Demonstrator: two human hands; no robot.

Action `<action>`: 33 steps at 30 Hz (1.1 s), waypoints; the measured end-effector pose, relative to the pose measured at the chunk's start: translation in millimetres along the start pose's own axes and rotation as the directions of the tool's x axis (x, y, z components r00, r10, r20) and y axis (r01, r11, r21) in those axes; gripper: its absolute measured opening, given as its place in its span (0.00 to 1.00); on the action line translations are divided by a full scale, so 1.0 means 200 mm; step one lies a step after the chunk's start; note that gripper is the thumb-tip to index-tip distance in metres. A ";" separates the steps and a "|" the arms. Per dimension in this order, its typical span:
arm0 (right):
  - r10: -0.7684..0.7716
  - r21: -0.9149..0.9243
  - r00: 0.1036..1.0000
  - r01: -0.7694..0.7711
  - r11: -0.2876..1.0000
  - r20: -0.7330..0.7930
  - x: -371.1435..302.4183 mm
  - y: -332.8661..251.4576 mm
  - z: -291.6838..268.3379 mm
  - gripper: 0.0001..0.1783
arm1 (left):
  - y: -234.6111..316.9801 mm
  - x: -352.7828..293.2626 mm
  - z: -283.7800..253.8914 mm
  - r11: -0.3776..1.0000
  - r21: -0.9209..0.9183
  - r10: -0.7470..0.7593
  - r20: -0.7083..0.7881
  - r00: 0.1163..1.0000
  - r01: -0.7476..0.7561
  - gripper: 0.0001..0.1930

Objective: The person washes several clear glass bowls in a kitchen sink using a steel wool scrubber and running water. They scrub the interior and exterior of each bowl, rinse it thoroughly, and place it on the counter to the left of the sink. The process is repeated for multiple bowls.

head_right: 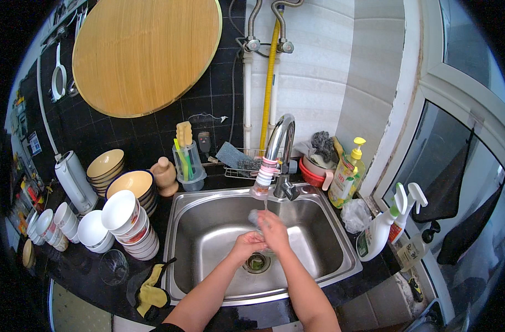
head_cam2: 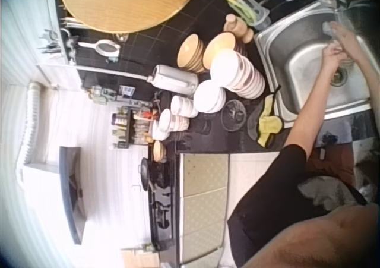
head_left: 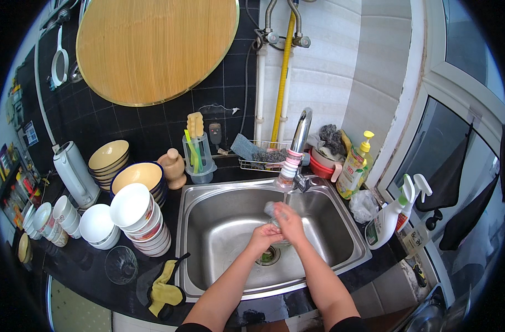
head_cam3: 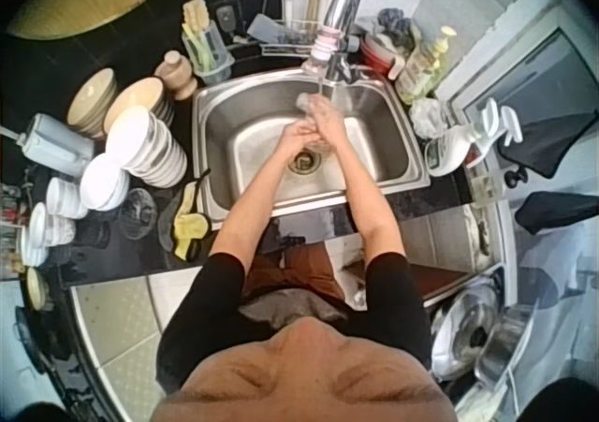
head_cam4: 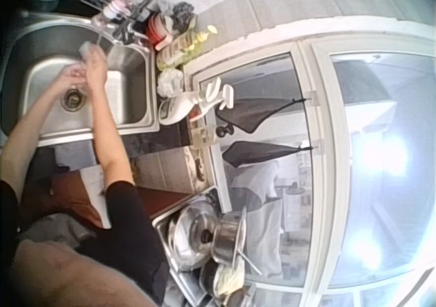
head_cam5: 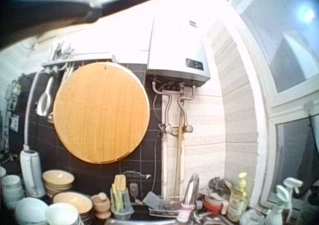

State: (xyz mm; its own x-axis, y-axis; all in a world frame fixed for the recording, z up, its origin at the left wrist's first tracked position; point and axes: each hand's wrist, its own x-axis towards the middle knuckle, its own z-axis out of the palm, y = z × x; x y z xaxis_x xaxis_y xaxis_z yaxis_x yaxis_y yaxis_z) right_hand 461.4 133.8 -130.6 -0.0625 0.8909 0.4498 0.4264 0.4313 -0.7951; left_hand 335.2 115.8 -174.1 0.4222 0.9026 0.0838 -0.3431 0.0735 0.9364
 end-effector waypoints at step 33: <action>0.708 0.566 0.690 -0.647 0.511 0.150 0.00 0.18 -0.04 0.20 | 0.11 -0.01 -0.02 0.716 -0.685 0.000 -0.189 0.982 -0.132 0.05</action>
State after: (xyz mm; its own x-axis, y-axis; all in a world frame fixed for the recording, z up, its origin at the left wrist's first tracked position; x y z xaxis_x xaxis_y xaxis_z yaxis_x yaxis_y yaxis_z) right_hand 483.2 148.1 -155.7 0.1231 0.9416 -0.3133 -0.2526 -0.2756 -0.9275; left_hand 323.5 116.7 -154.0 0.2560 0.9665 0.0182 -0.8764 0.2241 0.4262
